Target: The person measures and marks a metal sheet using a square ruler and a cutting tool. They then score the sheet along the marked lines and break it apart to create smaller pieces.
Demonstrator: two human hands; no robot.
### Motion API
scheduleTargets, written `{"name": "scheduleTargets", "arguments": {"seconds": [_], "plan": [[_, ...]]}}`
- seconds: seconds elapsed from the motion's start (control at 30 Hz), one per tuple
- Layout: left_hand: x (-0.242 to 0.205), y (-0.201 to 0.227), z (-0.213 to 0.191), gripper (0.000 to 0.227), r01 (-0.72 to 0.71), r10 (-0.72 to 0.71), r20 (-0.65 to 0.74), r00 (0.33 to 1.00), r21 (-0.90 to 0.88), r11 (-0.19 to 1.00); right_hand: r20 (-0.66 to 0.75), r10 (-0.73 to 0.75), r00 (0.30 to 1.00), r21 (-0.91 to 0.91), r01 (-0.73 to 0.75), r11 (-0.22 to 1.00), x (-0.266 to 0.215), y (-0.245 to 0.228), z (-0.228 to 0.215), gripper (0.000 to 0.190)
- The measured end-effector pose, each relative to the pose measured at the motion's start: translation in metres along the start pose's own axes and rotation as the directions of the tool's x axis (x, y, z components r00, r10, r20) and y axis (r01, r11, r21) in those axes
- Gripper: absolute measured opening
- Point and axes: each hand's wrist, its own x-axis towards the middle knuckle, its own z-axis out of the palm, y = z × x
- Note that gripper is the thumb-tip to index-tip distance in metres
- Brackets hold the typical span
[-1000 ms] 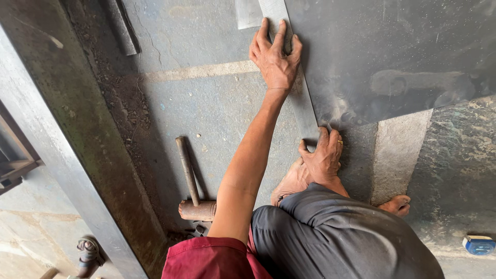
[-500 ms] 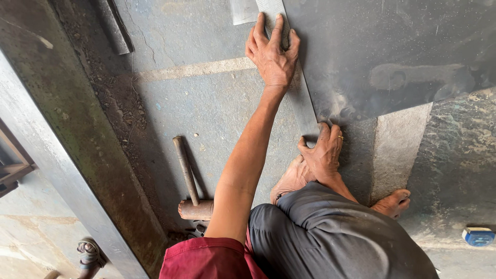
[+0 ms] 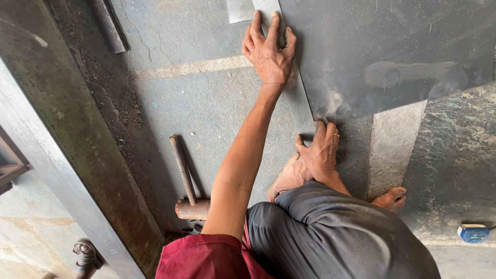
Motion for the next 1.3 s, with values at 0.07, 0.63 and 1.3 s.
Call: {"name": "scheduleTargets", "arguments": {"seconds": [0.07, 0.63, 1.3], "plan": [[-0.002, -0.001, 0.0, 0.042, -0.002, 0.002, -0.002, 1.0, -0.001, 1.0, -0.013, -0.057, 0.998, -0.012, 0.057, 0.998, -0.004, 0.002, -0.004, 0.068], [0.007, 0.007, -0.014, 0.04, -0.037, 0.037, -0.007, 0.999, 0.045, 0.998, -0.248, -0.125, 0.961, 0.411, 0.221, 0.884, 0.125, 0.034, -0.116, 0.04], [0.015, 0.016, -0.021, 0.044, -0.053, 0.054, -0.028, 0.998, 0.032, 0.998, -0.384, -0.388, 0.838, 0.199, 0.485, 0.851, 0.333, -0.123, -0.071, 0.021]]}}
